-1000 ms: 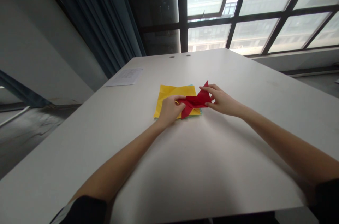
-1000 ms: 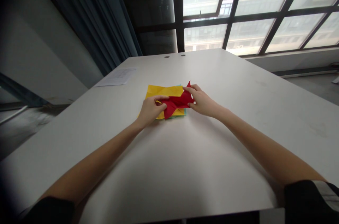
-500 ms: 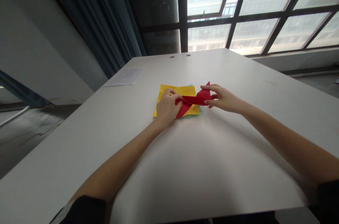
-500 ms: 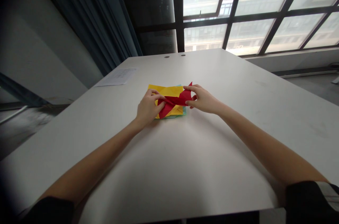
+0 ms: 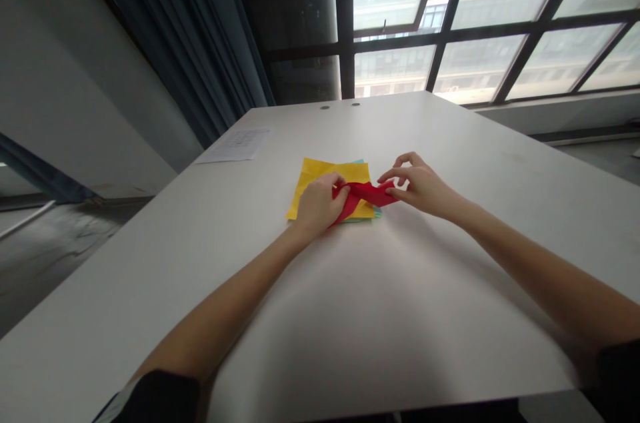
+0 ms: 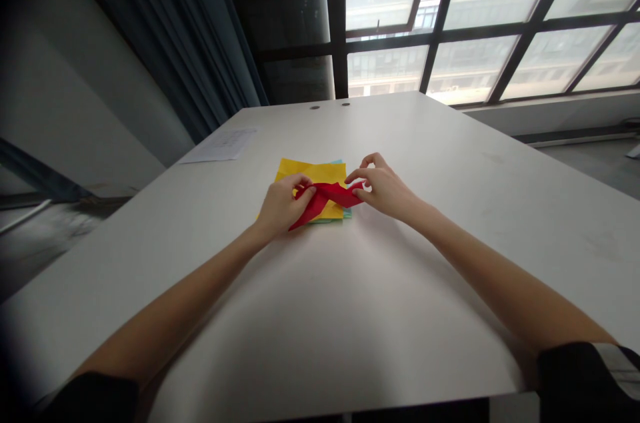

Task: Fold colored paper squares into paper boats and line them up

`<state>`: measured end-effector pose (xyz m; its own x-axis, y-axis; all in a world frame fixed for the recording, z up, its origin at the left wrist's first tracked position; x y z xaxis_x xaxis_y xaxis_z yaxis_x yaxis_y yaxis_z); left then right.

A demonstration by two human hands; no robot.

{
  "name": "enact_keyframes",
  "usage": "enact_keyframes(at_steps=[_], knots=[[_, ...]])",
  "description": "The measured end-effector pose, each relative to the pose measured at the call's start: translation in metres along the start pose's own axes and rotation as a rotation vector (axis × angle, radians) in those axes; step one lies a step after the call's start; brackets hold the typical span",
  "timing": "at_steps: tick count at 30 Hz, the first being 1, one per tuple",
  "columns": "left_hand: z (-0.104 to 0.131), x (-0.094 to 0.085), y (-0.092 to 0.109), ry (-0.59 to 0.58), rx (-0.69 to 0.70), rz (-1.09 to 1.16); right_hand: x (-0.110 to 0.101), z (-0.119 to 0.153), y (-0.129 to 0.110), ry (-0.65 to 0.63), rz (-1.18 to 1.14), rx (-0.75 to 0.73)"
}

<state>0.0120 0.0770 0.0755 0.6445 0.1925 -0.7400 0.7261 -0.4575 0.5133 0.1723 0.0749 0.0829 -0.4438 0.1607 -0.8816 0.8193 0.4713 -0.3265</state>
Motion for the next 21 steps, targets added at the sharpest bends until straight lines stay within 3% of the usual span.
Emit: enact_keyframes(at_steps=[3, 6, 12, 18, 21], knots=[[-0.001, -0.001, 0.002, 0.024, 0.024, 0.047, -0.002, 0.000, -0.016, 0.033, 0.074, -0.118], [-0.001, -0.005, 0.006, 0.071, 0.057, 0.059, 0.000, 0.002, -0.032, -0.010, 0.060, -0.210], [0.004, -0.024, 0.023, 0.196, 0.180, 0.055, 0.009, 0.002, -0.022, -0.133, -0.007, -0.065], [0.018, -0.020, 0.046, 0.177, 0.442, -0.091, 0.009, 0.000, -0.013, -0.132, -0.128, 0.010], [0.028, -0.018, 0.056, 0.240, 0.615, -0.226, 0.010, 0.000, -0.012, -0.130, -0.224, 0.002]])
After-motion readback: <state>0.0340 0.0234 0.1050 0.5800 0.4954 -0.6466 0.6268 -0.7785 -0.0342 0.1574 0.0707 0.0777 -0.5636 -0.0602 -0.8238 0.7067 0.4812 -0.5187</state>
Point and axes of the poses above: each hand's wrist, its own z-axis away from the middle knuckle, its own x-axis out of the palm, y = z × x, the point moved 10 cm from there along -z, towards the middle knuckle, and after that the axes turned 6 degrees about z, right-handed, at the moved point
